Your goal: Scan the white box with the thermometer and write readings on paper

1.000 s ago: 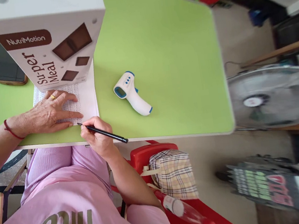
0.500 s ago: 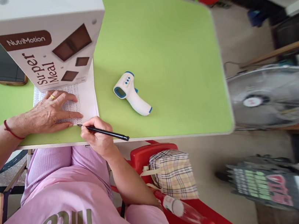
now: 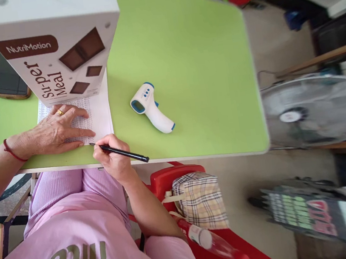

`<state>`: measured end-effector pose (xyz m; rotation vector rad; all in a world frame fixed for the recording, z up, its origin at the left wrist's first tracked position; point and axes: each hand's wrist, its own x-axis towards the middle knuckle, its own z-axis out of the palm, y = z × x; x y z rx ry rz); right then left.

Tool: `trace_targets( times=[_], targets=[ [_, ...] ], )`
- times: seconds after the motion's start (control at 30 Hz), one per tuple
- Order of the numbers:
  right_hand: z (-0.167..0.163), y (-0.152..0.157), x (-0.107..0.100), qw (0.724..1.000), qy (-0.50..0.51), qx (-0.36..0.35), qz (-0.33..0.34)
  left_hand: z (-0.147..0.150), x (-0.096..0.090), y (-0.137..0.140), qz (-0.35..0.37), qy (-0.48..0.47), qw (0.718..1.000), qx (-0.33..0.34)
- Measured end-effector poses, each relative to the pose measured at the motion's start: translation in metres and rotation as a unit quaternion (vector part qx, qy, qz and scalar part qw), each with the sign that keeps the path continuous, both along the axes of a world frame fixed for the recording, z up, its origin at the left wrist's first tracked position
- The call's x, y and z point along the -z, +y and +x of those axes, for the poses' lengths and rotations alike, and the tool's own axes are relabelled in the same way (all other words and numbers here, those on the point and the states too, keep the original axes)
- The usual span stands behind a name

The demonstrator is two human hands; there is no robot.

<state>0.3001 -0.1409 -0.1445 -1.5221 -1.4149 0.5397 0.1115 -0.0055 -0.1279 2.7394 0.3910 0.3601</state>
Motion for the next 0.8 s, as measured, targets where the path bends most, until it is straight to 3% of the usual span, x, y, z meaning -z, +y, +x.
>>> trace_targets(
  times=[0.6, 0.8],
  targets=[
    [-0.0001, -0.0006, 0.0005, 1.0, 0.004, 0.013, 0.01, -0.0005, -0.0012, 0.0001, 0.015, 0.014, 1.0, 0.006],
    [-0.0012, 0.002, 0.0005, 0.998, 0.011, 0.01, 0.057, -0.0013, -0.0031, 0.0003, 0.022, 0.015, 1.0, 0.016]
  ],
)
